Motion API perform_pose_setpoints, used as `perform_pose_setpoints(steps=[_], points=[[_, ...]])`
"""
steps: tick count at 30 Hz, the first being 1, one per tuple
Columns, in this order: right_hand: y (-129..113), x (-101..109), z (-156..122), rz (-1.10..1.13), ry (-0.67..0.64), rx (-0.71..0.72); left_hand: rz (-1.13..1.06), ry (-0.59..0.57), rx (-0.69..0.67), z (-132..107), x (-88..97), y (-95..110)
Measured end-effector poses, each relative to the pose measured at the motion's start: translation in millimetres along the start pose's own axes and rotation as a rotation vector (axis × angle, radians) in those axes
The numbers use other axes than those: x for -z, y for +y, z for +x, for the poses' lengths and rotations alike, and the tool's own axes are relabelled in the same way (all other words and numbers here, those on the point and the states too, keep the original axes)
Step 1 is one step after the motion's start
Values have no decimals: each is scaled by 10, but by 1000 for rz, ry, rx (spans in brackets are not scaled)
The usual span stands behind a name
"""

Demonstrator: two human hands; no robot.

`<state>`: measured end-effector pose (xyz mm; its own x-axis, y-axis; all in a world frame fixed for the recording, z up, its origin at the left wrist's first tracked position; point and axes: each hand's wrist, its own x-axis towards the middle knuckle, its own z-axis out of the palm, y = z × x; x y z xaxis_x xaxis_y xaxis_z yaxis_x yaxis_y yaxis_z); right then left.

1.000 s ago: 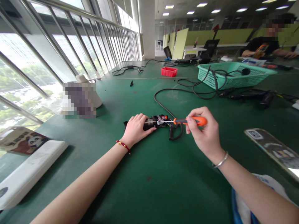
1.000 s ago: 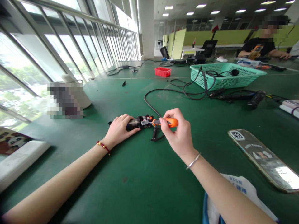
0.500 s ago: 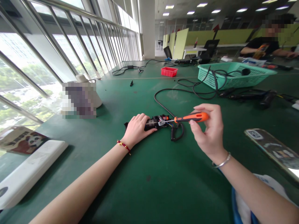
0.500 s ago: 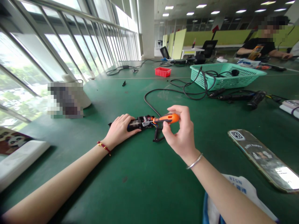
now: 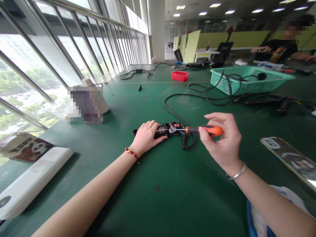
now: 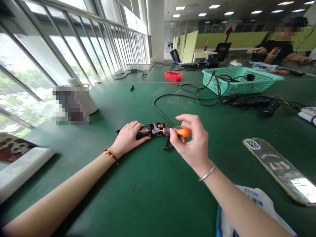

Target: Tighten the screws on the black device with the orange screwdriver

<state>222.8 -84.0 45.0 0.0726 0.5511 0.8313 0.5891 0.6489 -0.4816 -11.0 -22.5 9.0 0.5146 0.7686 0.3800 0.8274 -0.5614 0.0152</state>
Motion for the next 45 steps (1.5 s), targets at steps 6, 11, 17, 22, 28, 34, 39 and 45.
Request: perform_pose_setpoints(steps=[6, 11, 17, 22, 28, 34, 39, 45], points=[[2, 1, 5, 39, 9, 46, -10, -15, 2, 2, 8, 5], [-15, 9, 5, -39, 11, 9, -2, -12, 0, 2, 10, 11], [19, 9, -8, -85, 25, 6, -8, -11, 4, 5, 16, 20], [18, -1, -2, -5, 23, 40, -8, -14, 2, 2, 18, 19], [-5, 17, -11, -81, 2, 11, -19, -17, 0, 4, 23, 20], [16, 18, -21, -8, -15, 51, -20, -17, 2, 5, 20, 23], [4, 21, -24, -39, -4, 47, -12, -24, 6, 6, 16, 21], [-2, 24, -17, -79, -14, 63, -9, -25, 2, 10, 15, 25]])
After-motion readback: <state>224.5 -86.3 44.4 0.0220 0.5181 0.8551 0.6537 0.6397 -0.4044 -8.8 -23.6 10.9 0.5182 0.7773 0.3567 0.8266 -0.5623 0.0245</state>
